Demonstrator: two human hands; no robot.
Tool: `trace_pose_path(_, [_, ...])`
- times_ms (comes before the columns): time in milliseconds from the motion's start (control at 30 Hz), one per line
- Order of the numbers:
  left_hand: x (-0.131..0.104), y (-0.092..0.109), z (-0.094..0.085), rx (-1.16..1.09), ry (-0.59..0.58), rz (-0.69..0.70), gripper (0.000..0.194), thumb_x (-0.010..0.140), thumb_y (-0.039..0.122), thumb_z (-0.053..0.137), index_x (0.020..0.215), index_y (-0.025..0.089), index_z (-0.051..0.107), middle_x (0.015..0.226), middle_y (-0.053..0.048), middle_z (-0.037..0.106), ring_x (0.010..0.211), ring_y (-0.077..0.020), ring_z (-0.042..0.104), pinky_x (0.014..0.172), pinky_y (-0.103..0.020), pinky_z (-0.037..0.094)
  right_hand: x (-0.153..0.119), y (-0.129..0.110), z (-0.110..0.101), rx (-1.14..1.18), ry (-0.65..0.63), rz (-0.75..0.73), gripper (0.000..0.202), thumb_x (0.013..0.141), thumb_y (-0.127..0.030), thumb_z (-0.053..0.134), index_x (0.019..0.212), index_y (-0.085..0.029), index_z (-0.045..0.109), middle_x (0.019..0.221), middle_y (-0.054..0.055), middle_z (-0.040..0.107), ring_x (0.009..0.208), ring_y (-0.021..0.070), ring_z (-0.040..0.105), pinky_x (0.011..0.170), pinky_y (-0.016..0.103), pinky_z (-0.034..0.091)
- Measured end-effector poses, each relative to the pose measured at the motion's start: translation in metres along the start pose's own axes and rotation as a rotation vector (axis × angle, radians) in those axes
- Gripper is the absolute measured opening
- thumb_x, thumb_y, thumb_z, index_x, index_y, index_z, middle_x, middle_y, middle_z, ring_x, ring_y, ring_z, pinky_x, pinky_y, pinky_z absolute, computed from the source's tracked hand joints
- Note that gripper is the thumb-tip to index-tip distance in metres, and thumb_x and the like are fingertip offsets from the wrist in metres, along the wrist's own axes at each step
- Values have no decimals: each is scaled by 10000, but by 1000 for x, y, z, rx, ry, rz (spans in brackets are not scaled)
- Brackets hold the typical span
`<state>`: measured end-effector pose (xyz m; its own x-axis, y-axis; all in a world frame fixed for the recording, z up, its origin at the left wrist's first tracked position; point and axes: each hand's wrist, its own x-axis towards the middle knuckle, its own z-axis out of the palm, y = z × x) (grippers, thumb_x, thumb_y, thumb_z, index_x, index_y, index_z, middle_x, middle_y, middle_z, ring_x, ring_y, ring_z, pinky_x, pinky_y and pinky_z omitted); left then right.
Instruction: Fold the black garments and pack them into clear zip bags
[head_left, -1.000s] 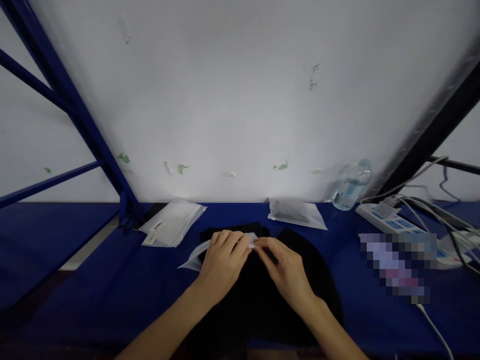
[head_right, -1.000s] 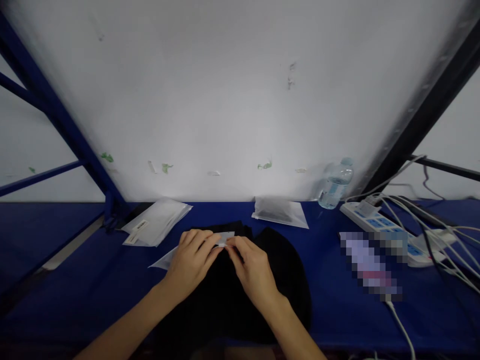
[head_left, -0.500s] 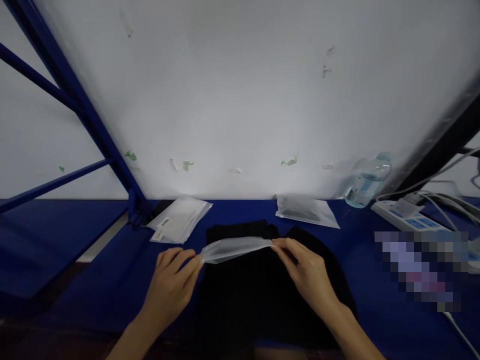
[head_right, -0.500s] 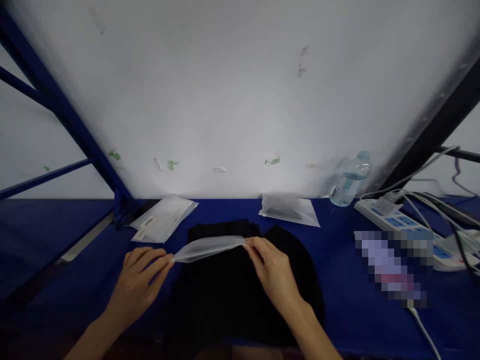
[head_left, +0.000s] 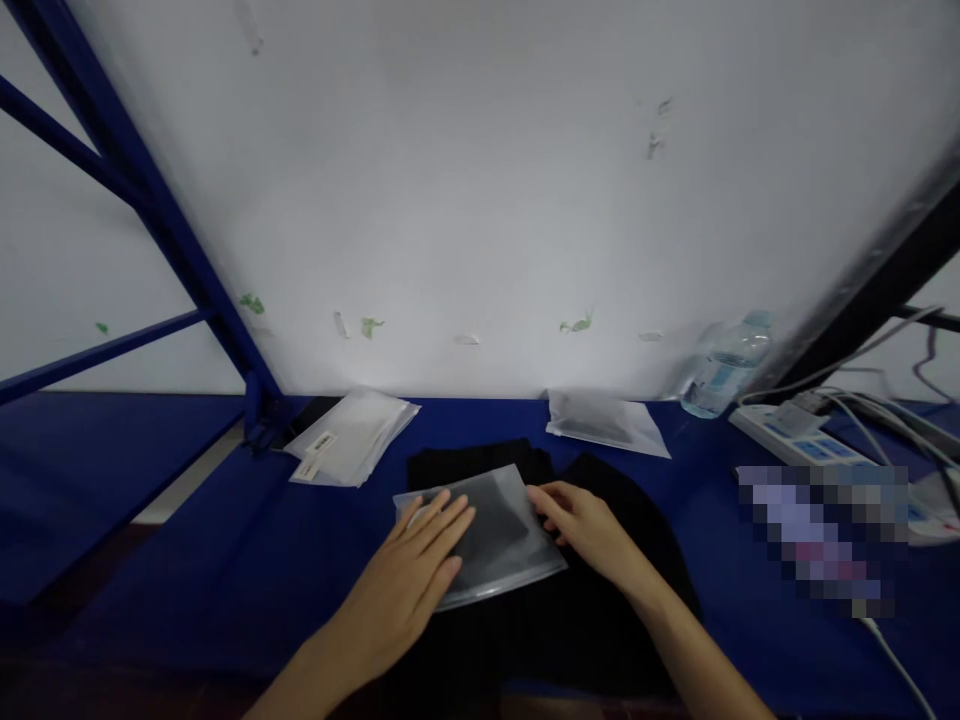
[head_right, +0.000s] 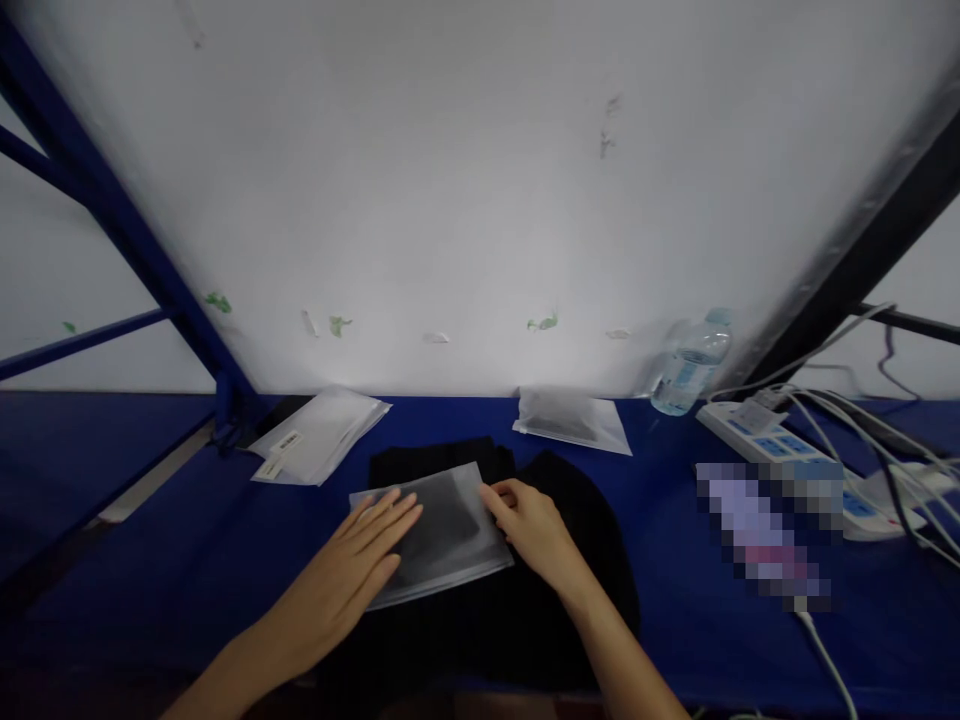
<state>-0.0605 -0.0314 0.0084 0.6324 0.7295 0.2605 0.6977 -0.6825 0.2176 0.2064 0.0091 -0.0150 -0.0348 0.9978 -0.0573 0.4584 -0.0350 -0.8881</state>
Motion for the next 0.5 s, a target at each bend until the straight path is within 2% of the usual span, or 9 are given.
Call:
trace_pose_path(133, [12, -1, 21, 9, -69, 24, 552, 1001, 255, 359, 1511, 270, 148, 1534, -41, 314, 1413, -216, 255, 1133, -490, 289, 9, -11, 8, -289, 33, -40, 499, 768, -653, 565, 862, -183, 702, 800, 92, 723, 746, 245, 685, 628, 319, 489])
trace_pose_path(233, [10, -8, 33, 18, -77, 13, 563, 1001, 259, 358, 1512, 287, 123, 1552, -37, 263, 1418, -224, 235, 1131, -499, 283, 12, -13, 12, -314, -30, -23, 466, 744, -648, 602, 725, -187, 669, 677, 50, 691, 643, 206, 656, 546, 270, 423])
trace_pose_path(333, [8, -12, 39, 27, -84, 18, 574, 1000, 263, 360, 1512, 305, 104, 1559, -34, 242, 1421, -238, 225, 1127, -517, 276, 11, -13, 21, -231, -40, -65, 356, 750, -526, 659, 642, -192, 597, 630, 7, 657, 615, 167, 627, 514, 231, 383])
trace_pose_path(400, [6, -13, 42, 43, -74, -7, 592, 998, 280, 360, 1516, 298, 73, 1567, -38, 218, 1428, -252, 197, 1123, -538, 266, 9, -13, 26, -95, -37, -81, 288, 776, -449, 647, 670, -192, 574, 657, 0, 665, 632, 159, 631, 524, 221, 402])
trace_pose_path(500, [1, -16, 50, 76, 21, -123, 660, 990, 312, 372, 1522, 242, -12, 1574, -84, 180, 1432, -282, 171, 1102, -567, 287, 15, -7, 17, 168, -70, -81, 271, 795, -460, 615, 766, -193, 579, 723, 6, 695, 646, 162, 655, 532, 222, 450])
